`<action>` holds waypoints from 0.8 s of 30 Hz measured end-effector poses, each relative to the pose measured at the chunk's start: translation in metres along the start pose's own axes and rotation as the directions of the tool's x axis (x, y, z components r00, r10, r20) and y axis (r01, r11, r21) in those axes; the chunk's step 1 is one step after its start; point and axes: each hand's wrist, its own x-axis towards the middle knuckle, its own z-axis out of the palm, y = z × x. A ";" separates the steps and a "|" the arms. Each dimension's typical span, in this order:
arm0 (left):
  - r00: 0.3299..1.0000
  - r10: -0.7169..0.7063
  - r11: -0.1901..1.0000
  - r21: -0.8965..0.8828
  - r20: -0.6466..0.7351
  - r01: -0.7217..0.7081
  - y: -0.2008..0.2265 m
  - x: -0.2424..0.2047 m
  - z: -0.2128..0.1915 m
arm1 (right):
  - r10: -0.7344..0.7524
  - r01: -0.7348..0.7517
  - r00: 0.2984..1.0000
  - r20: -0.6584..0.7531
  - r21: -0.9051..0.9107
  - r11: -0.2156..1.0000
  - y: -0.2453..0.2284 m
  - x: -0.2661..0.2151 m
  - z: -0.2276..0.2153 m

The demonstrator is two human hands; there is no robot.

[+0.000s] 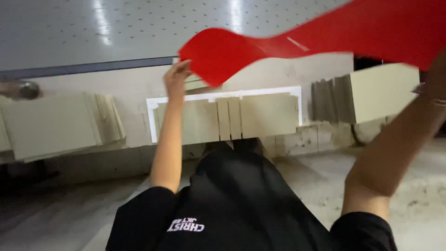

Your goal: The person assembles books by placing stacks of beige pages onto a white board and covering them with a red cover sheet. The person repeats this process multiple times, handling the pages and covers by hand on a perforated metal workbench.

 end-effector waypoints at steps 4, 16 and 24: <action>0.990 0.140 0.965 0.222 0.019 -0.141 0.033 -0.029 -0.071 | 0.084 -0.083 0.996 -0.022 0.074 0.994 -0.128 -0.011 -0.002; 0.989 0.129 0.566 0.825 -0.074 -0.012 0.081 -0.135 -0.152 | 0.617 -0.694 0.641 0.457 0.002 0.720 -0.210 -0.214 0.126; 0.980 0.198 0.440 0.895 -0.019 -0.071 0.074 -0.149 -0.123 | 0.635 -0.644 0.643 0.429 -0.145 0.751 -0.176 -0.237 0.142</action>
